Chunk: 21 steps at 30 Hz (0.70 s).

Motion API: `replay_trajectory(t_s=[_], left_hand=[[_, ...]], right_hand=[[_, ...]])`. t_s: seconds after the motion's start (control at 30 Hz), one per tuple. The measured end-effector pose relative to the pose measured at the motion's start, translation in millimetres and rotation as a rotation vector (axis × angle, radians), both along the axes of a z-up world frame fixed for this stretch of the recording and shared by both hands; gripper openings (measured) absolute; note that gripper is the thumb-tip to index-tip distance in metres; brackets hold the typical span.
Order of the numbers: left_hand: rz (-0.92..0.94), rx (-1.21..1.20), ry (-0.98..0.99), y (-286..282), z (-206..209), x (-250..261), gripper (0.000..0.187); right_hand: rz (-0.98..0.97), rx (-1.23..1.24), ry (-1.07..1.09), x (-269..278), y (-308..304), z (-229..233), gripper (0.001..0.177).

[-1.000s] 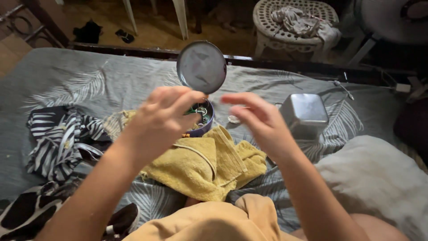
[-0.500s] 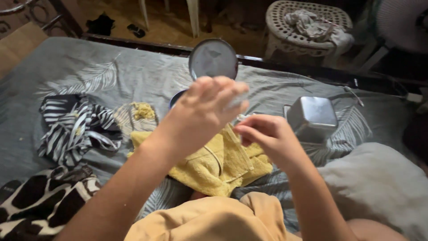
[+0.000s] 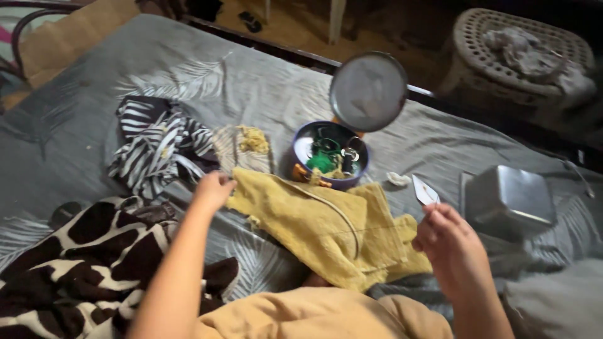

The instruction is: The person sits on a bed and uses scissors to cut a yellow towel into strips. They repeatedly pick up the towel, cut sections, and place the cut pieces aside.

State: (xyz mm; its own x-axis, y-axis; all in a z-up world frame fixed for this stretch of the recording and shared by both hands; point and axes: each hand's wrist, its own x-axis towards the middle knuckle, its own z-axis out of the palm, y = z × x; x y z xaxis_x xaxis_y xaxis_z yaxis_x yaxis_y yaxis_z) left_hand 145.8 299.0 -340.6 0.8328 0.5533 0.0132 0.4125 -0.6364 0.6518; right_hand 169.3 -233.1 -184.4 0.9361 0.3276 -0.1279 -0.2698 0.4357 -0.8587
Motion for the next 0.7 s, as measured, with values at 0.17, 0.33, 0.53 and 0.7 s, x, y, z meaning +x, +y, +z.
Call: replay_trajectory(t_s=[0.17, 0.33, 0.53, 0.7], left_hand=[[0.074, -0.067, -0.034, 6.6, -54.5, 20.3, 0.038], [-0.011, 0.048, -0.401, 0.8, -44.2, 37.2, 0.038], [-0.202, -0.06, -0.099, 18.5, 3.8, 44.4, 0.016], [-0.446, 0.04, 0.015, -5.4, 89.1, 37.6, 0.013]], right_hand=[[0.134, 0.001, -0.035, -10.9, 19.3, -15.1, 0.017], [0.163, -0.04, -0.064, -10.0, 24.7, -19.4, 0.017], [0.102, -0.055, -0.028, -6.2, 22.9, -24.5, 0.016], [0.126, -0.042, -0.071, -9.1, 23.8, -19.7, 0.015]])
